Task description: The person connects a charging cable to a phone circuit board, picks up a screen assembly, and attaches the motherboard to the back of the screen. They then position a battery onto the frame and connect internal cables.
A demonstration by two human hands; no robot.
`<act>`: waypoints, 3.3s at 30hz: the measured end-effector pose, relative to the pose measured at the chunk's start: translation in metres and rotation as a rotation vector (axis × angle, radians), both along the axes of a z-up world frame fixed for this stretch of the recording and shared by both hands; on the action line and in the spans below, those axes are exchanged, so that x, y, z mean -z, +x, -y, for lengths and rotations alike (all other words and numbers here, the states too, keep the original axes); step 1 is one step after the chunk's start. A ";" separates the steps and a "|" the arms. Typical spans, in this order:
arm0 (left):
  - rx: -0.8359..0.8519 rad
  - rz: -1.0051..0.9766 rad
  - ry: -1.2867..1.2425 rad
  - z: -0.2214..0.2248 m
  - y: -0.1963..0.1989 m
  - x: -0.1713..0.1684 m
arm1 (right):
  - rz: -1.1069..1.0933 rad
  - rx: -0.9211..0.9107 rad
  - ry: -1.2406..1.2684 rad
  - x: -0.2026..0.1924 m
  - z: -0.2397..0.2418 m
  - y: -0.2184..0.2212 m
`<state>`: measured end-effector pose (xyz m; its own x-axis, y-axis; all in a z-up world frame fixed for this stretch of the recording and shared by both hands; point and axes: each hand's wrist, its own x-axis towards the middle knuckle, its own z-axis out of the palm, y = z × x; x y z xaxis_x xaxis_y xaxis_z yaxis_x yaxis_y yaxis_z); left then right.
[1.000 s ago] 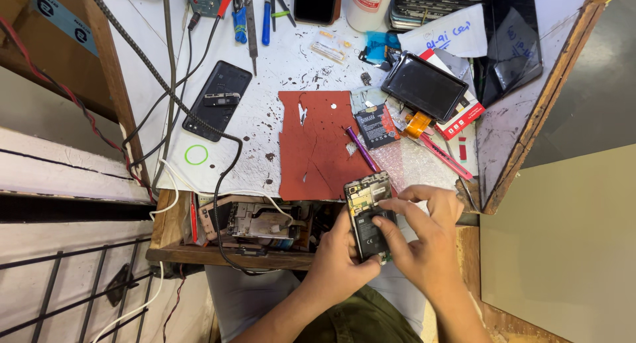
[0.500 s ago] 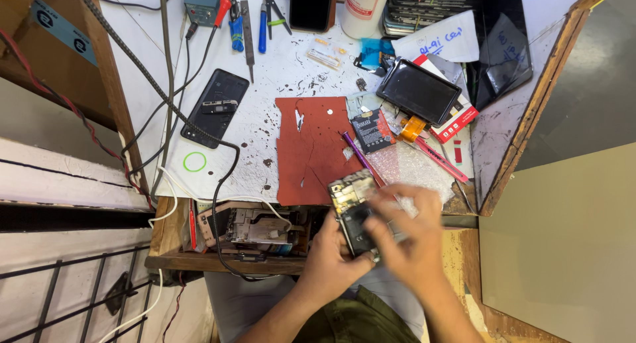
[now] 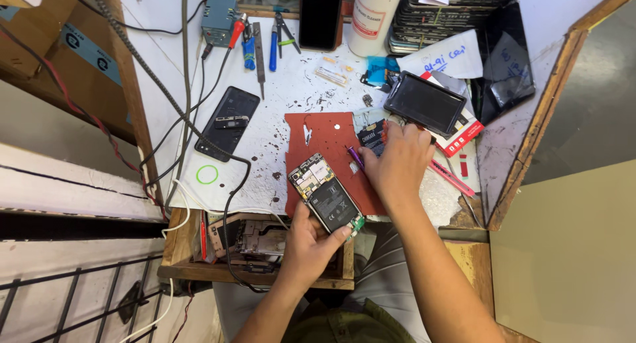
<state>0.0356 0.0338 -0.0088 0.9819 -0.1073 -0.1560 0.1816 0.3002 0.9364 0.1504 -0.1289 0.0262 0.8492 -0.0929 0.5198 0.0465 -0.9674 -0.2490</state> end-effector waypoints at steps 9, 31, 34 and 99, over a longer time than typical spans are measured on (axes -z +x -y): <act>-0.052 -0.162 -0.150 0.007 0.032 0.001 | 0.026 -0.229 0.720 0.013 0.017 -0.013; -0.177 0.358 0.447 0.010 0.001 -0.039 | -0.506 -0.207 1.313 -0.002 0.015 -0.126; -0.204 0.196 0.326 0.016 -0.009 -0.029 | -0.416 -0.261 1.213 0.008 0.014 -0.138; -0.056 0.059 0.890 -0.053 0.096 -0.025 | -0.550 -0.253 1.554 0.026 -0.043 -0.100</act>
